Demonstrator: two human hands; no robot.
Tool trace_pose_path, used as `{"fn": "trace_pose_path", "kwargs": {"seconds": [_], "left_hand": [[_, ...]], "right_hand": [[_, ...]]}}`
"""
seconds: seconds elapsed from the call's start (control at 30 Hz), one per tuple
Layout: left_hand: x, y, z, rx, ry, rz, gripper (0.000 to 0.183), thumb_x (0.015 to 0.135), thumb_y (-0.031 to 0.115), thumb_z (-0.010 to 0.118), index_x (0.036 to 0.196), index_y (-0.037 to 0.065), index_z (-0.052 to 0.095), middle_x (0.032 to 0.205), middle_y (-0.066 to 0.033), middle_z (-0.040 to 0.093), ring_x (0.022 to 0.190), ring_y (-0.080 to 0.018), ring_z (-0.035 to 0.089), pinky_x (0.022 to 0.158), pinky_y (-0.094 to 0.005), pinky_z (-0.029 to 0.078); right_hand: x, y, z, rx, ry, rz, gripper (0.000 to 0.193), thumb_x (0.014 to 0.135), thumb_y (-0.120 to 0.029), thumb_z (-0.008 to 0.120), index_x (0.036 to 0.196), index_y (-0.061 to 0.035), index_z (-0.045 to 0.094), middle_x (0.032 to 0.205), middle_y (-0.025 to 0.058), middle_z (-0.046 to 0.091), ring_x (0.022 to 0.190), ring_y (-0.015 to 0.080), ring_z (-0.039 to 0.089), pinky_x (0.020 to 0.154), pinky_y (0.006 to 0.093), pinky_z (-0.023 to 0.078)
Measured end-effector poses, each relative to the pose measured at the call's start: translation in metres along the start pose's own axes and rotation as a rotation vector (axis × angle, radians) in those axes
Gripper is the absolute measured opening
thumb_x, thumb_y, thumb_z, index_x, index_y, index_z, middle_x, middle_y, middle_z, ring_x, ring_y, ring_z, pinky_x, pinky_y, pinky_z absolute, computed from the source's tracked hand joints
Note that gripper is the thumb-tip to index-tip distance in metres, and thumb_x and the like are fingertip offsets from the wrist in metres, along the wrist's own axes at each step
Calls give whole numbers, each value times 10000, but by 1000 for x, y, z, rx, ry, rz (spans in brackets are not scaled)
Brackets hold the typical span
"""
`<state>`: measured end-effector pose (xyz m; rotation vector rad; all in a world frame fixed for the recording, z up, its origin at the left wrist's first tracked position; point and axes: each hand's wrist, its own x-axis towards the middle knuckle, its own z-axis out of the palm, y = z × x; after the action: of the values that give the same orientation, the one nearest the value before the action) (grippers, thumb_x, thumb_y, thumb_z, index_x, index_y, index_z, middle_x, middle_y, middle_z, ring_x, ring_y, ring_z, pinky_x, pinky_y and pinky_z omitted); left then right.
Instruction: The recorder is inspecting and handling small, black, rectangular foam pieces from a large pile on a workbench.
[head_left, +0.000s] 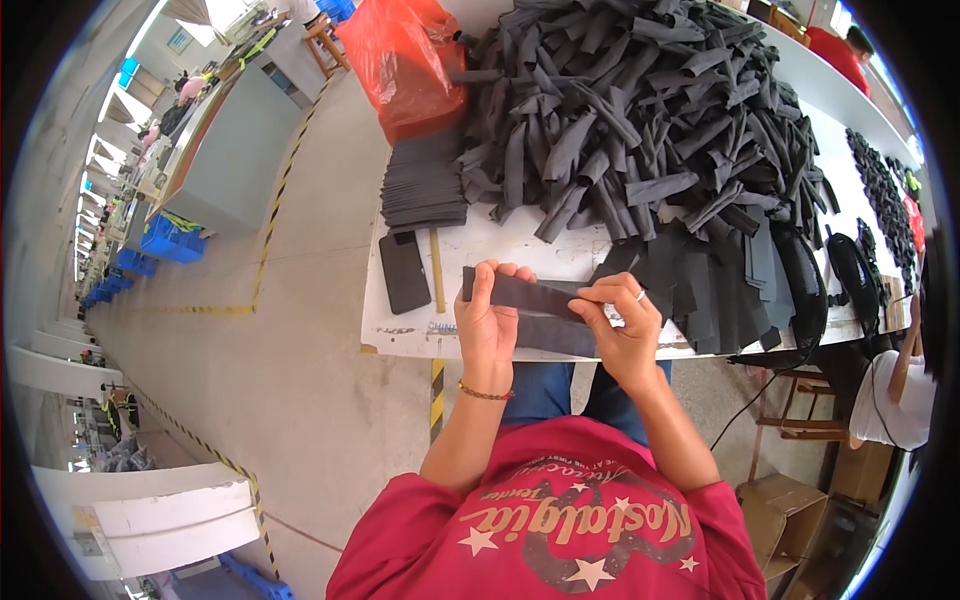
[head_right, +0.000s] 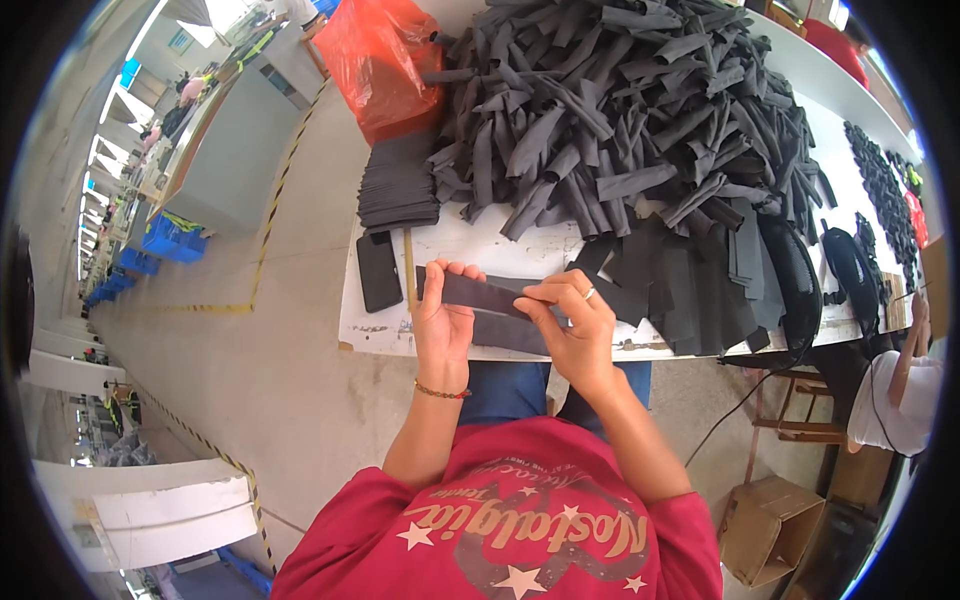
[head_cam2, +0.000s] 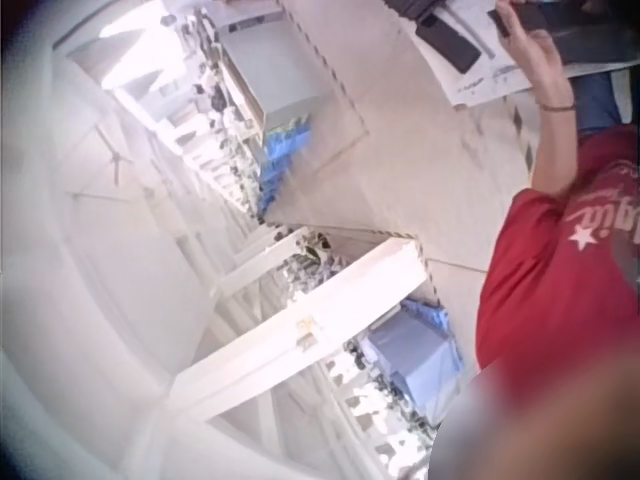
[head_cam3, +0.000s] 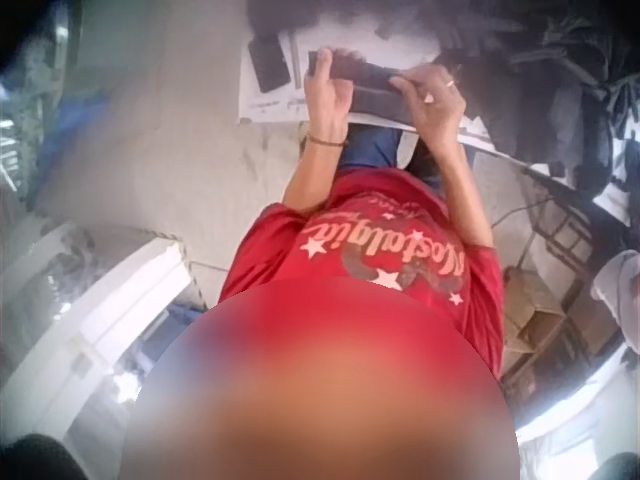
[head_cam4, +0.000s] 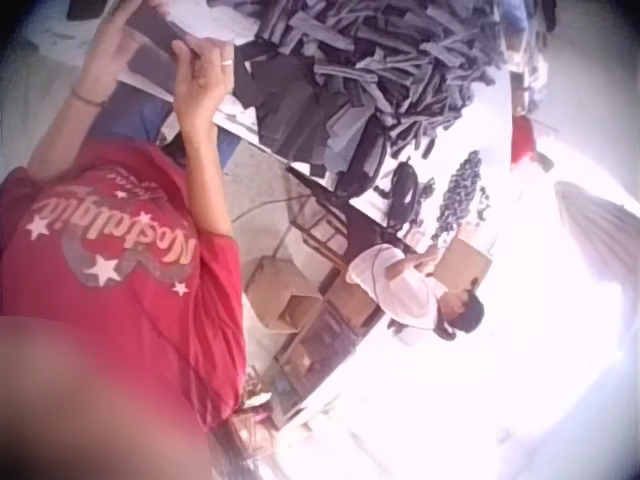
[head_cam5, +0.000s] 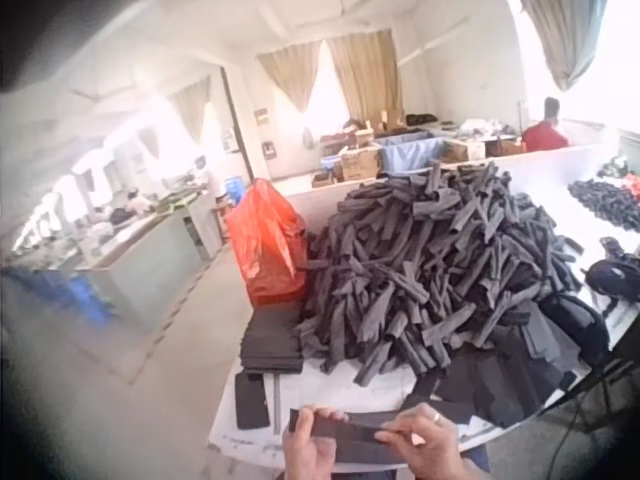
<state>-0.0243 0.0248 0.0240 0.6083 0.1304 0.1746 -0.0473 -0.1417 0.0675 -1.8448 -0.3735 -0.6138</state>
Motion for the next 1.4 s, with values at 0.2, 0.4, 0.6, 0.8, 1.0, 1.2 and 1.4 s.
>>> {"fn": "trace_pose_path", "kwargs": {"seconds": [0.2,0.4,0.6,0.8,1.0,1.2,1.4], "left_hand": [[7,10,-13,-54,33,-30,219,905,206,664,981,6,619,946,-109,663,888,-234,647,848,-432,533],[15,19,-9,61,105,200,217,908,201,658,977,-2,622,924,-110,664,866,-252,647,849,-420,530],[9,4,2,90,82,98,221,909,201,659,982,-5,622,912,-119,664,851,-252,648,824,-409,535],[15,-7,-17,-64,57,58,208,911,194,655,975,-1,623,897,-114,665,817,-254,649,792,-416,541],[11,-3,-3,81,-31,88,229,907,223,661,993,16,614,904,-99,660,839,-243,638,797,-418,536],[-7,-5,2,57,213,-66,241,901,287,671,983,67,619,852,-49,649,804,-204,640,772,-396,543],[-15,-5,10,257,162,-225,239,863,210,719,892,-11,634,758,-83,639,648,-171,628,661,-321,566]], "right_hand": [[-12,21,-10,380,47,363,82,799,-7,727,828,-17,651,755,24,621,679,97,555,626,233,442],[-10,9,-16,465,-142,549,405,853,-120,706,1190,16,528,1031,77,633,826,120,612,744,265,499],[-13,23,10,491,-333,746,140,927,-68,596,969,66,606,846,115,683,752,174,679,678,279,539],[-22,14,6,269,-336,595,113,926,-47,587,916,64,606,821,106,687,731,150,680,666,254,529],[-22,16,5,165,-94,326,58,866,-5,659,905,23,626,863,87,663,754,140,637,659,255,489],[-10,15,-1,-258,76,-342,232,676,23,743,879,-40,651,867,51,614,729,223,584,613,318,478],[-17,23,-13,-432,-238,-567,342,635,-18,739,971,-54,683,986,37,633,812,254,572,712,332,481]]}}
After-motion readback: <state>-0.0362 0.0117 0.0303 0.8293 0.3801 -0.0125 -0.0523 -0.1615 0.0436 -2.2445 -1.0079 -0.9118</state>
